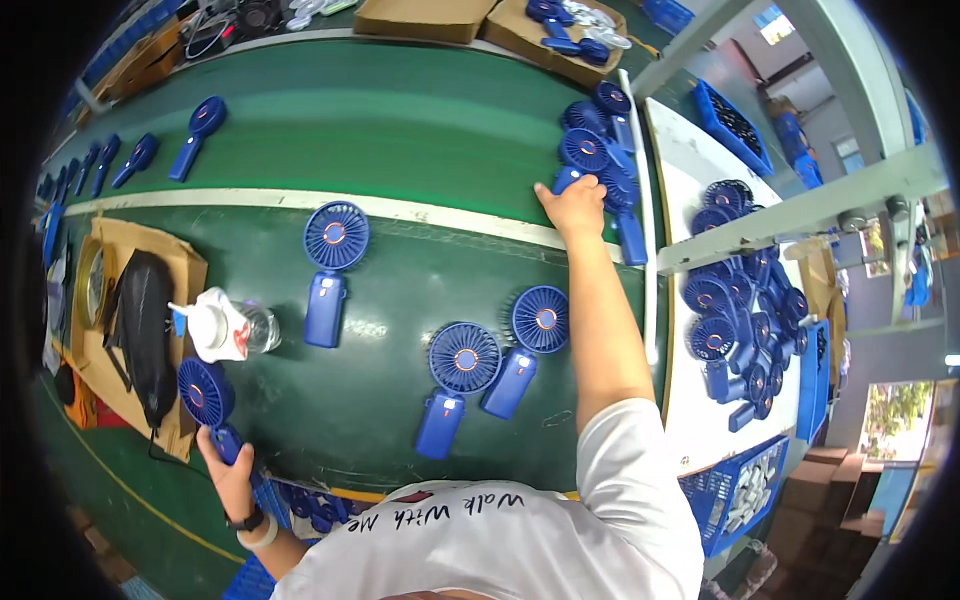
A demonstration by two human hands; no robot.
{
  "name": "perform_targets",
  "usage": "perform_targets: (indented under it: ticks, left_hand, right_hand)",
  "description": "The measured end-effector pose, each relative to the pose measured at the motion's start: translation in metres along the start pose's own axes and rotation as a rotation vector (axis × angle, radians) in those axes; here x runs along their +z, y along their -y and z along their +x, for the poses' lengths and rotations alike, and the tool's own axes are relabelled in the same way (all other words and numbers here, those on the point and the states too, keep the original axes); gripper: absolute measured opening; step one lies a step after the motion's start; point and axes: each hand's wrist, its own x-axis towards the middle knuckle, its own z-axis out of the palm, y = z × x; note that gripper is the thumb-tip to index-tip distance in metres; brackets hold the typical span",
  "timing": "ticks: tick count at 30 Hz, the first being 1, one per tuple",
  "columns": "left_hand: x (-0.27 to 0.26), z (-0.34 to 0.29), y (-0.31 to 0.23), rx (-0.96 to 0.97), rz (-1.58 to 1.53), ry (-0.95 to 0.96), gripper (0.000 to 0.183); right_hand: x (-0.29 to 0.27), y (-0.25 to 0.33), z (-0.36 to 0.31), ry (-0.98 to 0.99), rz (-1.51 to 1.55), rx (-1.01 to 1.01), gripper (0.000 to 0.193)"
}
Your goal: The person assembles portable handheld fans by attaching the fan head to the handle base. They repeatedly pick up components, align them, and snap them together. The person also tests the fans by pressing a button to check the blade rotation and compares different units. The assembly takes place on a green workbench in a factory setting.
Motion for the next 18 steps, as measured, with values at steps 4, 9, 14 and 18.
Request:
perform_targets:
  ticks: [4, 9, 14, 18]
  left_hand:
    - [-0.019, -0.004, -0.017, 0.089, -0.046, 0.263, 0.068]
    - [-0.032, -0.001, -0.021, 0.099, 0.149, 0.24, 0.06]
    - [-0.023, 0.011, -0.013, 0.202, 0.399, 0.17, 0.058]
    - [0.002, 0.019, -0.007, 0.317, 0.596, 0.012, 0.06]
  right_hand:
    - [0.002, -0.044, 0.026, 0.198, 0.301, 0.042, 0.064]
    - [-0.039, -0.018, -0.046, 0.89, 1.703, -0.129, 0.05]
    - [-0.065, 0.003, -0.104, 0.973, 1.789, -0.258, 0.072]
    - [-0.072, 0.015, -0.125, 0.889, 1.701, -0.305, 0.083]
